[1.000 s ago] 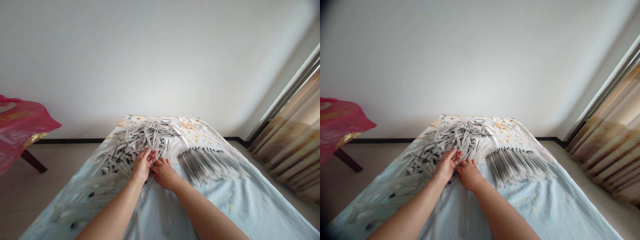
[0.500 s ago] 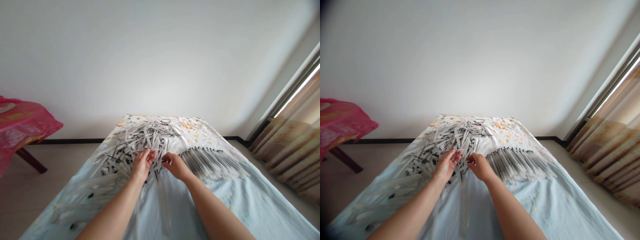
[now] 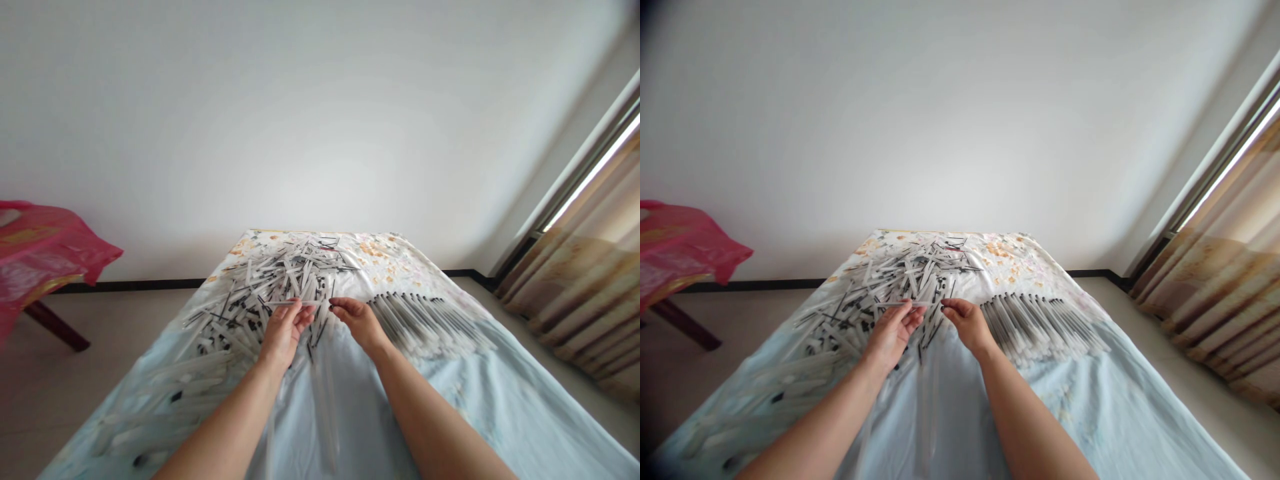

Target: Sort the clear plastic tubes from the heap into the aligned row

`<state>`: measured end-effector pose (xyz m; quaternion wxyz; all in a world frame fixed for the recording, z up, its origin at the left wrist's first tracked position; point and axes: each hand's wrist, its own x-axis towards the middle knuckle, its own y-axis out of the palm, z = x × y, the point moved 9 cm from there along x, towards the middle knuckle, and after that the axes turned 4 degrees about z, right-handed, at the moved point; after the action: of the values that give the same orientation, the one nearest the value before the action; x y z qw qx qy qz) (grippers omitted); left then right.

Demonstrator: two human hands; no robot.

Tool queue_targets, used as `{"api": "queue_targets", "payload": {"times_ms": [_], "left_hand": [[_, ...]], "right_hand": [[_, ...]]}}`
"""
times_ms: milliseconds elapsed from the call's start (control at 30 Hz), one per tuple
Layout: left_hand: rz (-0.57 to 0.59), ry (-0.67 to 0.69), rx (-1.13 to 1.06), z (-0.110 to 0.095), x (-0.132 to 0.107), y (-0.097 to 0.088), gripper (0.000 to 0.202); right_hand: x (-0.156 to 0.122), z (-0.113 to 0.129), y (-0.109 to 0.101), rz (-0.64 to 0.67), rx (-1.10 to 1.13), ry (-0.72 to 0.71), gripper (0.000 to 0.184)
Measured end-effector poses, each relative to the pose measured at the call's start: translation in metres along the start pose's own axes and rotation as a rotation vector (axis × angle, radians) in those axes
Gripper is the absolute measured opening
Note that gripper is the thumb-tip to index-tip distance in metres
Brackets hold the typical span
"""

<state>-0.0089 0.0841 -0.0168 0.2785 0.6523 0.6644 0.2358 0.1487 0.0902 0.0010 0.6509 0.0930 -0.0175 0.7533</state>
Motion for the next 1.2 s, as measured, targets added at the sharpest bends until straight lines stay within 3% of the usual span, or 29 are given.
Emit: {"api": "queue_targets", "payload": {"times_ms": [400, 900, 1200], "left_hand": [[0.067, -0.033, 0.06, 0.003, -0.007, 0.012, 0.021], [0.053, -0.032, 0.032, 0.006, -0.008, 0.012, 0.023], [0.08, -0.045, 0.041, 0.009, -0.01, 0.016, 0.023]], "right_hand": [[-0.001, 0.004, 0.001, -0.028, -0.075, -0.037, 0.026], [-0.003, 0.007, 0.001, -0.043, 0.013, -0.089, 0.024], [-0.007, 0.01, -0.003, -0.084, -0.19, -0.099, 0.027]]}}
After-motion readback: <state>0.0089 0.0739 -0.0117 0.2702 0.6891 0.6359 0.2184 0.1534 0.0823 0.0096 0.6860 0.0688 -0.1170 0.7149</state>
